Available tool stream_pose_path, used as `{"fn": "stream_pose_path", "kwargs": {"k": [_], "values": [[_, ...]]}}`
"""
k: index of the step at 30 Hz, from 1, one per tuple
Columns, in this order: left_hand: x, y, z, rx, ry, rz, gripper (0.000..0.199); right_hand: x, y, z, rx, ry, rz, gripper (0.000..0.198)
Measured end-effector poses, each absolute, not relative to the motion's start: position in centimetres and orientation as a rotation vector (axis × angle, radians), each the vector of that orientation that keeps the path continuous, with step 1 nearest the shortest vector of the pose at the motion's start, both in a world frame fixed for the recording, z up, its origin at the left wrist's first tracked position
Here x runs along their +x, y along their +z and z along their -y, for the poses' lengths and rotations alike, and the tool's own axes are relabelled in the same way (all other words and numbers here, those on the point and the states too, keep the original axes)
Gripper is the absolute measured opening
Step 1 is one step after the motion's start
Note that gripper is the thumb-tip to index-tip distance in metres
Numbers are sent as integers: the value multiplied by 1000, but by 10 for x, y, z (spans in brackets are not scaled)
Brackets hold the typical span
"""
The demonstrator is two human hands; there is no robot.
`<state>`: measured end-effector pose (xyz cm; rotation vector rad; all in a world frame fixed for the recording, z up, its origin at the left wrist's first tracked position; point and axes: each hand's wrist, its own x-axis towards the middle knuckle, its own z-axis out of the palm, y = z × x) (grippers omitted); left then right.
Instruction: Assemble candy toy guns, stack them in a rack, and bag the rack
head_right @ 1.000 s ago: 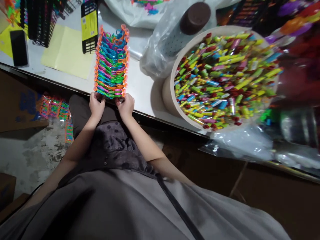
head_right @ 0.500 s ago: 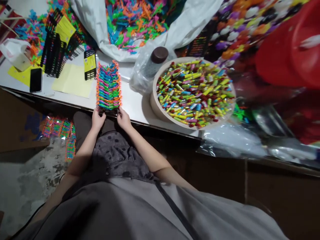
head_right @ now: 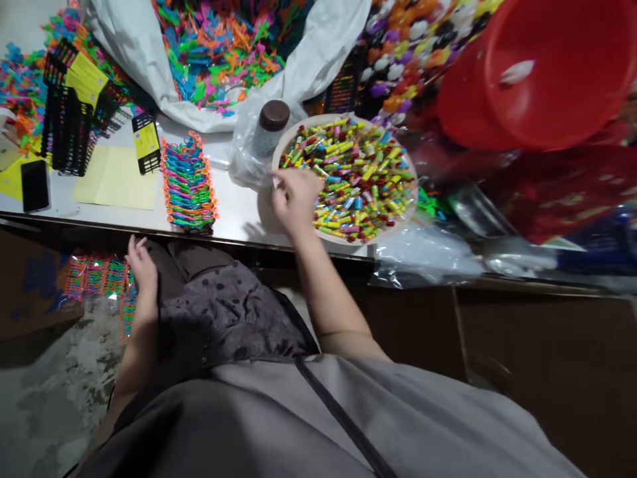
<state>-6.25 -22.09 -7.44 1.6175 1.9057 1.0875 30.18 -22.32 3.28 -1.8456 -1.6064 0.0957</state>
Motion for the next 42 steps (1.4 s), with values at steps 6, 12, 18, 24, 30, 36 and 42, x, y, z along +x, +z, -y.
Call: {"fn": "stream_pose_path", "kwargs": {"k": [6,12,18,24,30,36,42], "values": [[-98,-104,245,1638,918,-2138,57,397,19,199,-2410,-22,1736,35],[-95,-110,239,1729,793,-2091,57,400,11,192,-2293,-76,1830,29],[-97,-113,238,1682,831,-2112,56,372,5,173,-2054,253,1550,37],[-100,-115,241,1621,851,-2159,60,369,-7,166,-2251,170,1532,37],[-102,-112,240,1598,879,-2205,62,389,2,160,-2166,121,1851,25],[-104,-113,240,1630,892,-2178,55,399,21,153,-2122,285,2001,25],[-103,-113,239,1632,896,-2169,54,404,37,180,-2124,320,2065,37]]}}
